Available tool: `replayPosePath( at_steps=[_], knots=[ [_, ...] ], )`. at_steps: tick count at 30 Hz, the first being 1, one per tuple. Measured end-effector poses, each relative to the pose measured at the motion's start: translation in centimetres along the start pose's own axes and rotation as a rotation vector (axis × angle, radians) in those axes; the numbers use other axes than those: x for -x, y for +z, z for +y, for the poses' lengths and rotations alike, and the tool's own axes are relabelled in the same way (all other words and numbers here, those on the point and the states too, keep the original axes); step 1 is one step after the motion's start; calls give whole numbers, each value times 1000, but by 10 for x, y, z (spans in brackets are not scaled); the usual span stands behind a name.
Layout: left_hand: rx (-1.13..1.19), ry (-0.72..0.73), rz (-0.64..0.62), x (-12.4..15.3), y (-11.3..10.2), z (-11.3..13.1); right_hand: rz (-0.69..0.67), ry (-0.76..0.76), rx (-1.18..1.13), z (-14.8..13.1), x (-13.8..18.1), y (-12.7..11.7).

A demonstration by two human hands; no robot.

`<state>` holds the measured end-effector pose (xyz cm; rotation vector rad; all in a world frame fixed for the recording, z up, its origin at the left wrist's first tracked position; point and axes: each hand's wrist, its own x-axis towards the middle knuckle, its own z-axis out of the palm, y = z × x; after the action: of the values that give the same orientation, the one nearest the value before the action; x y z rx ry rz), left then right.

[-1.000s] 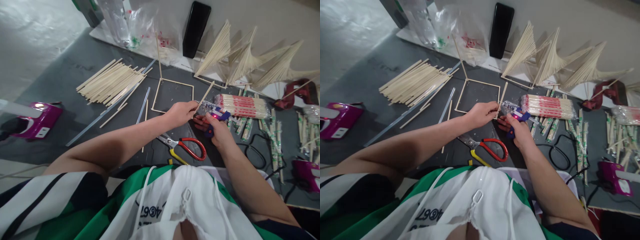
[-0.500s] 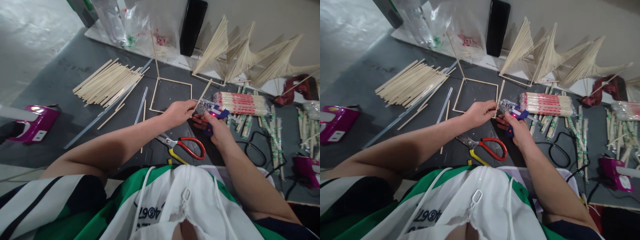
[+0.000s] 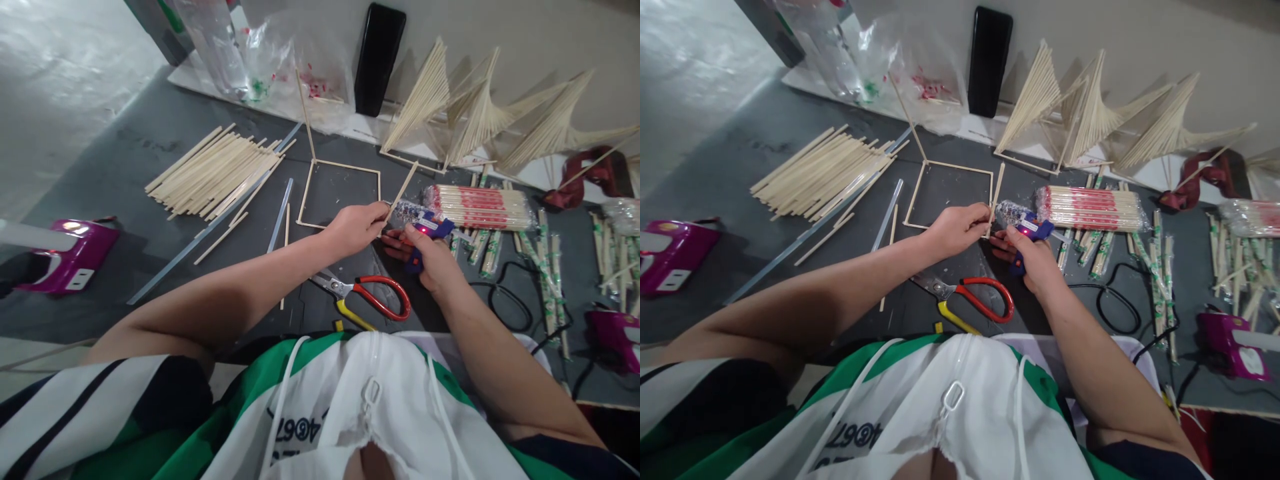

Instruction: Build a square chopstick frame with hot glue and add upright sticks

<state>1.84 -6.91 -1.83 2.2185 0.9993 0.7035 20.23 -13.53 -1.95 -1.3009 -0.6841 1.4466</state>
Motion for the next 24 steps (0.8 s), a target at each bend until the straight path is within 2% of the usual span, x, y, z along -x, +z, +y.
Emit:
replayPosePath(
  at_steps=[24],
  knots=[
    [-17, 36, 32, 0, 2, -2, -11, -7, -19, 0, -1, 0]
  ],
)
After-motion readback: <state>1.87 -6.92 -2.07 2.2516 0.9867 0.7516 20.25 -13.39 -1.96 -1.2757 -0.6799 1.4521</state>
